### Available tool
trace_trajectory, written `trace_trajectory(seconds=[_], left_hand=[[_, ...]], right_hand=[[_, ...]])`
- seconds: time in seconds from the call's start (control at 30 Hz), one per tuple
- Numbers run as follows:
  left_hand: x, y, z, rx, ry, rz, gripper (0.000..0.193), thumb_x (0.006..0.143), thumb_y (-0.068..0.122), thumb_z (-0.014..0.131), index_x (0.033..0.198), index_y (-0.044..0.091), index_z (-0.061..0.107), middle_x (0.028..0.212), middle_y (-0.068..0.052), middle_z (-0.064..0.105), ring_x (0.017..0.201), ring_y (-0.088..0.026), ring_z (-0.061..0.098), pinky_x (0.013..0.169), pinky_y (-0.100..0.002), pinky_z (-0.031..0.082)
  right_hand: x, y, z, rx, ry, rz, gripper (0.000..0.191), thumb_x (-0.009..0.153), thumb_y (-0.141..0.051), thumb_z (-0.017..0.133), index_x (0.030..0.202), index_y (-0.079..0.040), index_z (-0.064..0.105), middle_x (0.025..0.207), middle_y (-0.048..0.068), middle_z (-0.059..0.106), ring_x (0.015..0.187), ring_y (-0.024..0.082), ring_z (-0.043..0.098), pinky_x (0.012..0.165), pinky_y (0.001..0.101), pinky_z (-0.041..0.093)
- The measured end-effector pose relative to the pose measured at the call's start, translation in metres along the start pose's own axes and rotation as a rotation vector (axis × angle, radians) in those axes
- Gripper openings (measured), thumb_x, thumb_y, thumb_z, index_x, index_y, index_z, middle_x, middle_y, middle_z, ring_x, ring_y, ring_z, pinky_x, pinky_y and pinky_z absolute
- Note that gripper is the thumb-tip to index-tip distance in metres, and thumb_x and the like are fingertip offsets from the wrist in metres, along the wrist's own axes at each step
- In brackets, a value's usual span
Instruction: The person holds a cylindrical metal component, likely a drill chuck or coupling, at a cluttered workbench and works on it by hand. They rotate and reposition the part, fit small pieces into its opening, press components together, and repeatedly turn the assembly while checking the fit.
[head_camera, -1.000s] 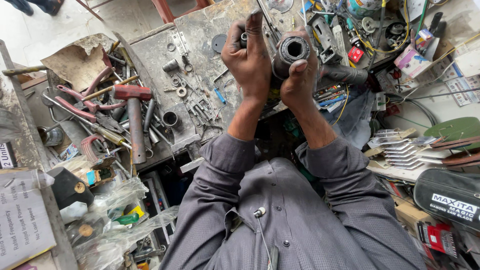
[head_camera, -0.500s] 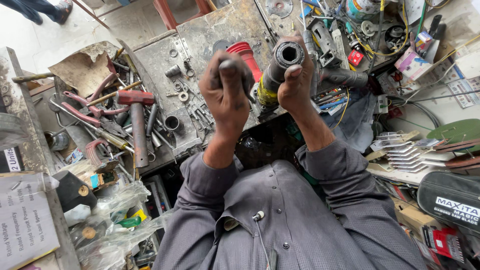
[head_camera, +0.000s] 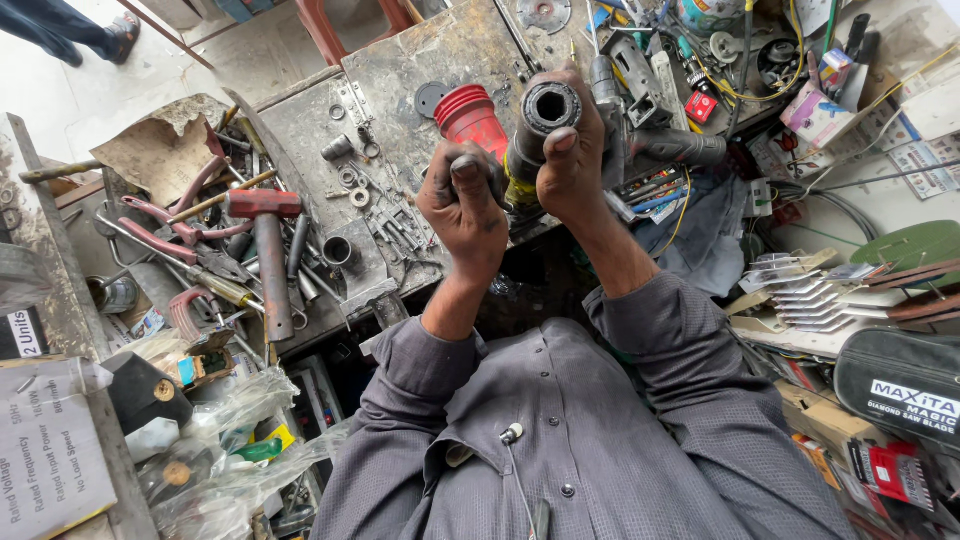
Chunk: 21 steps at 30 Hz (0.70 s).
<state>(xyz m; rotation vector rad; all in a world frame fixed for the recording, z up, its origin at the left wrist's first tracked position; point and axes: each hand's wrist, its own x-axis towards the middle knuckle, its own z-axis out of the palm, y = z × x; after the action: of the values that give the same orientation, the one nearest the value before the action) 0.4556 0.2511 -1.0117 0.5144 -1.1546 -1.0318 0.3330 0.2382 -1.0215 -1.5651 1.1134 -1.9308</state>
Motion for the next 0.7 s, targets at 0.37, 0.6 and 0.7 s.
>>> trace_trajectory(seconds=[0.37, 0.6, 0.7], left_hand=[[0.034, 0.082, 0.005, 1.154, -0.598, 0.419, 0.049, 0.093, 0.053, 0.068, 0.103, 0.007, 0.06, 0.082, -0.009, 0.054, 0.072, -0.027, 0.06, 0.06, -0.041, 0.046], [0.066, 0.123, 0.002, 1.076, -1.147, 0.297, 0.022, 0.092, 0.009, 0.061, 0.11, 0.003, 0.05, 0.099, -0.013, 0.055, 0.094, -0.033, 0.059, 0.082, -0.045, 0.049], [0.07, 0.13, 0.005, 1.007, -1.291, 0.316, 0.025, 0.082, 0.001, 0.059, 0.104, 0.003, 0.049, 0.102, -0.016, 0.054, 0.1, -0.036, 0.057, 0.082, -0.044, 0.047]], right_hand=[[0.01, -0.015, -0.001, 0.107, -0.013, 0.054, 0.088, 0.091, -0.085, 0.049, 0.113, -0.001, 0.056, 0.105, 0.0, 0.047, 0.089, 0.009, 0.045, 0.076, 0.026, 0.038], [0.015, -0.023, 0.0, 0.115, -0.033, 0.009, 0.084, 0.096, -0.082, 0.049, 0.115, 0.0, 0.055, 0.106, 0.001, 0.047, 0.092, 0.011, 0.047, 0.081, 0.0269, 0.04], [0.016, -0.026, 0.0, 0.092, -0.051, -0.003, 0.084, 0.096, -0.082, 0.048, 0.116, 0.0, 0.055, 0.107, 0.001, 0.047, 0.093, 0.011, 0.046, 0.083, 0.0272, 0.04]])
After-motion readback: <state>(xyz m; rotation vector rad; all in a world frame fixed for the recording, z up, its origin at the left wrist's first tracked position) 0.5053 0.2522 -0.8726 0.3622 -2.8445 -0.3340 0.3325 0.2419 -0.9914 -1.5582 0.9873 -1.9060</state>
